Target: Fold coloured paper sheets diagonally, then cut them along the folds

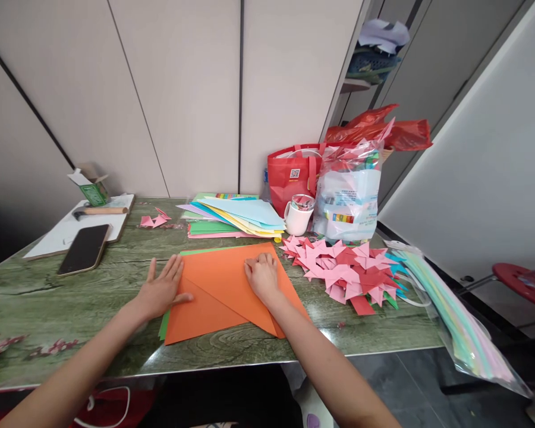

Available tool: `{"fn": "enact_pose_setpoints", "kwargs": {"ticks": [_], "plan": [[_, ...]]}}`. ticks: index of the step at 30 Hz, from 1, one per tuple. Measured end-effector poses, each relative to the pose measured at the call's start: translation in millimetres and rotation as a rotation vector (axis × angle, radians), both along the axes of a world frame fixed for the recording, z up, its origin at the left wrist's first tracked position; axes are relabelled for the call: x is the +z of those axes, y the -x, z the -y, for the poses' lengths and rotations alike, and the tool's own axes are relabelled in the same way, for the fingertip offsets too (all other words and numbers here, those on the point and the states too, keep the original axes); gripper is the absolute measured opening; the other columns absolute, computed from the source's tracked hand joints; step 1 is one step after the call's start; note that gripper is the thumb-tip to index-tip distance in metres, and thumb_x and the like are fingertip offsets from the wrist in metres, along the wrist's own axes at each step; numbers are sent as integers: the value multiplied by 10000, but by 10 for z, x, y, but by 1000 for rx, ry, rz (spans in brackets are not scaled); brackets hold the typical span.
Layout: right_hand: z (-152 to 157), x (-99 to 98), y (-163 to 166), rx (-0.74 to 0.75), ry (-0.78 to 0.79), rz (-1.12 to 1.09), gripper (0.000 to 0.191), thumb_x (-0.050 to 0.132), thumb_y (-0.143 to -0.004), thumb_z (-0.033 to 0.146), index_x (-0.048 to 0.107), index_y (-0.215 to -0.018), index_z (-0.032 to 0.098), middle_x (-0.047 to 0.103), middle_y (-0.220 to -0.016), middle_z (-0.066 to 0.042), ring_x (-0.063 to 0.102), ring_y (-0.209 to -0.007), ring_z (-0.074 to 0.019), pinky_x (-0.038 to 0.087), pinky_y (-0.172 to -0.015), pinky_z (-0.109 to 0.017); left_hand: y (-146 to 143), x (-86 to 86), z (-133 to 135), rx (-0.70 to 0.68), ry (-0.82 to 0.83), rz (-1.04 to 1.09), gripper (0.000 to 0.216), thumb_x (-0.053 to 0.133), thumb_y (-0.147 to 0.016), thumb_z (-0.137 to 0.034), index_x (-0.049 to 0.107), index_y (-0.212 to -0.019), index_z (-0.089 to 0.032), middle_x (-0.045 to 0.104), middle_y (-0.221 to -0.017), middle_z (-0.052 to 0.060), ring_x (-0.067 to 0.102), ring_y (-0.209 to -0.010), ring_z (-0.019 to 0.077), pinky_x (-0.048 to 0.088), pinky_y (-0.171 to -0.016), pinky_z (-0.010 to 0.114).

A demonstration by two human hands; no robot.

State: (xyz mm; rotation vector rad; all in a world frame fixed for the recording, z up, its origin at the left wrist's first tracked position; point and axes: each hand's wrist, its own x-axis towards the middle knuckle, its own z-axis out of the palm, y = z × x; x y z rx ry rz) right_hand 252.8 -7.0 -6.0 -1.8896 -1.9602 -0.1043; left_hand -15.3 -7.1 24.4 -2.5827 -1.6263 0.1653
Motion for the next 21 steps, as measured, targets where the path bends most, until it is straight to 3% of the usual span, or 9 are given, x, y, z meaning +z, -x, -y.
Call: {"fn": "enact_pose_setpoints", "kwargs": {"ticks": [5, 9, 12, 17, 21], "plan": [[-2, 13, -2, -5, 17, -11, 258, 493, -914, 317, 730, -978, 237, 622, -880, -103, 475, -961, -250, 330, -805, -349, -405, 80, 309, -187, 131, 6, 951, 484, -750, -704, 274, -1438, -82, 181, -1481, 246, 145, -1393, 334, 58, -1098, 566], [-2, 13, -4, -9, 40, -13, 265, 487, -919, 333, 721, -1006, 245, 620, -907, -105, 468, -983, -253, 323, -809, -352, -798, 93, 654, -323, 265, 34, 1126, 559, -565, -804, 266, -1451, -174, 99, -1493, 258, 80, -1368, 424, 159, -1077, 572], [0, 13, 4, -17, 52, -12, 266, 487, -918, 325, 713, -1024, 234, 621, -928, -104, 463, -997, -251, 314, -824, -351, -1038, 54, 845, -435, 415, 121, 1202, 588, -478, -827, 244, -1458, -222, 10, -1500, 259, -26, -1333, 507, 99, -1028, 674], [5, 28, 15, -23, 59, -13, 270, 479, -919, 314, 708, -1037, 233, 625, -939, -94, 462, -1000, -240, 304, -847, -341, -1263, -24, 967, -487, 450, 185, 1221, 646, -396, -813, 223, -1444, -349, -28, -1522, 211, -105, -1292, 558, 2, -938, 771], [8, 39, 17, -24, 59, -11, 266, 476, -920, 312, 710, -1021, 236, 624, -942, -94, 461, -1002, -242, 305, -853, -340, -1306, 26, 1008, -544, 483, 234, 1143, 684, -413, -773, 266, -1415, -412, -48, -1524, 196, -127, -1282, 559, -22, -916, 782]]}}
